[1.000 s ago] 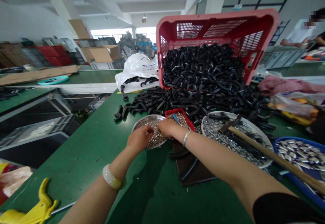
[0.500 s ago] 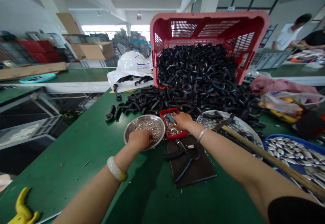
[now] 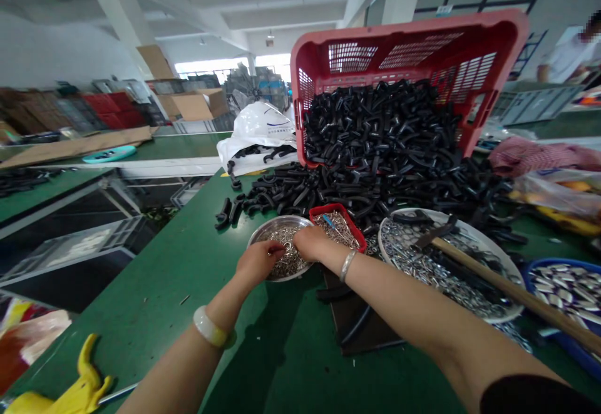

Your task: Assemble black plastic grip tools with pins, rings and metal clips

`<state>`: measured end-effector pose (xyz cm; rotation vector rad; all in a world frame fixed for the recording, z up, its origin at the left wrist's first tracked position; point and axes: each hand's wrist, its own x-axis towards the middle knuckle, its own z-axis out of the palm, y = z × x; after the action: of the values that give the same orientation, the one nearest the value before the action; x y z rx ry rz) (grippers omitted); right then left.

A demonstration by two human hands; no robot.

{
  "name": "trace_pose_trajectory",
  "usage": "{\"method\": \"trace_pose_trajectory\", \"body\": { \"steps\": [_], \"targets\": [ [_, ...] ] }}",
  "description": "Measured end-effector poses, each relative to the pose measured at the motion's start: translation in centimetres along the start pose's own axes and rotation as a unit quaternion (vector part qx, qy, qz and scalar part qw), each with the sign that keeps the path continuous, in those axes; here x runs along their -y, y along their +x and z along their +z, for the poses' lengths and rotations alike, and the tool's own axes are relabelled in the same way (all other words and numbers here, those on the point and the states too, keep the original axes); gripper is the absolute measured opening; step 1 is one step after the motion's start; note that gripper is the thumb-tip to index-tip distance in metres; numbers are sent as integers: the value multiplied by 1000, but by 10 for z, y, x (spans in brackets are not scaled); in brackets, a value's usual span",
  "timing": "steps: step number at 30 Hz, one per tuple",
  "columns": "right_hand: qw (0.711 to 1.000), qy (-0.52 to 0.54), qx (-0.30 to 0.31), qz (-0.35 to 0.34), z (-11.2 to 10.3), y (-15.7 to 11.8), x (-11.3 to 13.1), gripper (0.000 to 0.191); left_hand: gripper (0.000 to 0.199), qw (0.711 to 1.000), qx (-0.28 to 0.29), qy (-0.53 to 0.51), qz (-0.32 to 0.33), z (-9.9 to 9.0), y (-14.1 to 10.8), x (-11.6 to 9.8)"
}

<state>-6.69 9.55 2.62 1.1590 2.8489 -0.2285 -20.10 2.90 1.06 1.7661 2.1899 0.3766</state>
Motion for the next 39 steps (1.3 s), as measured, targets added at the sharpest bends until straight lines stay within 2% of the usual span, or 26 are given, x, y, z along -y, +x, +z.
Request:
{"method": "trace_pose_trajectory", "body": {
  "steps": [3,7,14,17,20,22,25,28,31,39],
  "targets": [
    [1000,14,-23,7,2,-4,-8,17,25,1000,-11,1,-13,-1,-4,-1],
    [996,65,-54,4,5,-12,-20,16,28,998,-7,54,-20,1,-5,-11],
    [973,205,-107,-6,9,-28,-36,14,19,999,-20,36,34,4,-6,-17],
    [961,236,-141,20,7,-58,-52,16,18,997,-31,-7,67,6,-14,-26],
    [947,236,-205,77,9,-99,-70,18,17,991,-32,-41,121,14,-30,-50],
    [936,223,-250,112,17,-125,-80,19,16,982,-14,-48,180,22,-42,-71],
    [928,204,-287,121,37,-152,-89,23,13,971,-2,-22,239,39,-55,-100],
    [922,201,-312,106,59,-164,-93,25,11,972,-14,6,235,58,-59,-115],
    [920,204,-321,91,71,-168,-97,25,12,976,-13,11,217,70,-58,-116],
    [916,237,-301,120,67,-174,-104,24,14,980,-15,2,199,75,-58,-111]
  ]
}}
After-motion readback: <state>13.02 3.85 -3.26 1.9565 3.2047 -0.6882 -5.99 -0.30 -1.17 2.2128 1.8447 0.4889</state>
